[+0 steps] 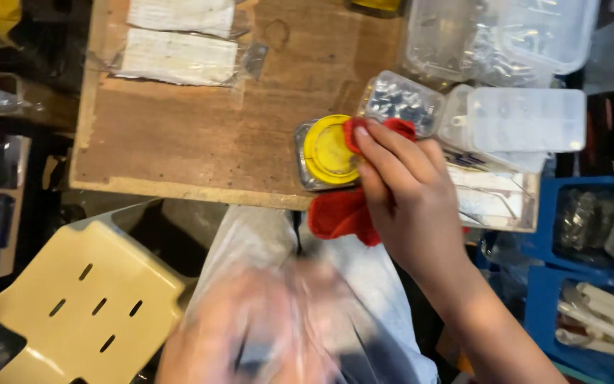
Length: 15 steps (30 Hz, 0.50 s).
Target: Cleaning plastic storage jars containing fasteners using a red cloth.
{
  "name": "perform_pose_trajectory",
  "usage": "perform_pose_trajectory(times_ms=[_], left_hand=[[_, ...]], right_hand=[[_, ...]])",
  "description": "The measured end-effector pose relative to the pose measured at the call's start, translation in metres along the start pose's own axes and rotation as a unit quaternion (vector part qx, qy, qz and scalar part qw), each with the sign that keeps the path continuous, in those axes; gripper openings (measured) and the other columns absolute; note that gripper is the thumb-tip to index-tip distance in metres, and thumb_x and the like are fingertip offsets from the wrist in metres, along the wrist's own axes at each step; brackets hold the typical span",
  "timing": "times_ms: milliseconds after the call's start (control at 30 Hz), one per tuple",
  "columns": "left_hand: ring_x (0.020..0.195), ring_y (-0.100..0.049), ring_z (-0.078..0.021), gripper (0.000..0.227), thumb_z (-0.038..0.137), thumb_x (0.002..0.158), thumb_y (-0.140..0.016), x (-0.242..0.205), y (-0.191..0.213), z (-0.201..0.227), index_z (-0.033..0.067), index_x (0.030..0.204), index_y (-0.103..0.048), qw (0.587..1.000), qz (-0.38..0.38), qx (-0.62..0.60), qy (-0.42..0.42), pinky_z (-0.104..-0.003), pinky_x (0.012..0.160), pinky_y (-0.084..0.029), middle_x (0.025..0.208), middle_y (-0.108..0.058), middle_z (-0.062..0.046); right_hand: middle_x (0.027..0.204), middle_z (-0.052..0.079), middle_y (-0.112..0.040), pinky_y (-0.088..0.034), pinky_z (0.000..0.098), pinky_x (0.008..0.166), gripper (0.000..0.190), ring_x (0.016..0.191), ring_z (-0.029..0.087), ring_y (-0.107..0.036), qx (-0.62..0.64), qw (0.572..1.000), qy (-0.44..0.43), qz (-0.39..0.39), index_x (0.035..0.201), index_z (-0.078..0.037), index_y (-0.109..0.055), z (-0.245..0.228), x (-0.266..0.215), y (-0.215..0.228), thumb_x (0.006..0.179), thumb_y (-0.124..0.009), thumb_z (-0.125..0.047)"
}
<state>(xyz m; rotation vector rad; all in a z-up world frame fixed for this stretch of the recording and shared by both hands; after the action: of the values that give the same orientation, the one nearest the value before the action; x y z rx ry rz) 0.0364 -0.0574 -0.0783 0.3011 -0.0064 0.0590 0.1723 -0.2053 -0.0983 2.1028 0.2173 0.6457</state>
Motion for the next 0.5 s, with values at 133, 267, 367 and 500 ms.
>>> perform_pose_trajectory(times_ms=[133, 267, 367, 500], left_hand=[[0.142, -0.045, -0.0409, 0.115, 0.036, 0.067, -0.093, 0.103, -0.015, -0.075, -0.0072, 0.151, -0.028, 0.983, -0.035, 0.174, -0.057, -0.054, 0.119, -0.033, 0.153, -0.044, -0.028], [0.138, -0.054, -0.041, 0.14, 0.032, 0.051, -0.106, 0.138, -0.051, -0.105, -0.0024, 0.156, -0.02, 0.983, -0.007, 0.164, -0.081, -0.051, 0.118, -0.04, 0.154, -0.048, -0.027], [0.141, -0.053, -0.0346, 0.101, 0.016, 0.067, -0.095, 0.15, -0.068, -0.114, 0.0045, 0.148, -0.036, 0.993, -0.012, 0.011, -0.12, -0.042, 0.121, -0.043, 0.151, -0.047, -0.016], [0.129, -0.065, -0.0317, 0.091, 0.023, 0.069, -0.093, 0.152, -0.067, -0.125, 0.007, 0.143, -0.042, 0.991, 0.016, -0.035, -0.126, -0.039, 0.111, -0.052, 0.142, -0.06, -0.013]], right_hand=[[0.139, 0.017, -0.067, -0.05, 0.0386, 0.091, 0.036, 0.092, 0.031, -0.057, -0.057, 0.998, 0.021, -0.018, 0.13, 0.006, -0.07, -0.007, -0.004, 0.001, 0.094, -0.069, 0.002], [0.137, 0.018, -0.068, -0.049, 0.0382, 0.09, 0.036, 0.091, 0.031, -0.056, -0.079, 0.996, 0.017, -0.022, 0.129, 0.006, -0.069, -0.012, 0.001, 0.001, 0.094, -0.068, 0.0], [0.131, 0.016, -0.071, -0.05, 0.0379, 0.087, 0.031, 0.089, 0.031, -0.058, -0.083, 0.996, 0.002, -0.015, 0.125, 0.004, -0.071, -0.01, 0.008, 0.002, 0.095, -0.068, -0.002], [0.133, 0.016, -0.069, -0.05, 0.0405, 0.091, 0.034, 0.093, 0.032, -0.056, -0.05, 0.998, 0.016, -0.036, 0.126, 0.005, -0.07, -0.005, 0.018, -0.003, 0.092, -0.071, -0.002]])
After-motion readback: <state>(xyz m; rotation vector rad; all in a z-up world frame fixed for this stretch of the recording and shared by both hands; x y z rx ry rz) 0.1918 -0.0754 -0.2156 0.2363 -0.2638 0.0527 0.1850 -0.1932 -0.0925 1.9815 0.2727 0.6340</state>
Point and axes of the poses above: each hand's wrist, its own x-axis towards the middle knuckle, its own y-axis out of the back of the hand, z = x × y, the point moved 9 cm from there along x, towards the middle knuckle
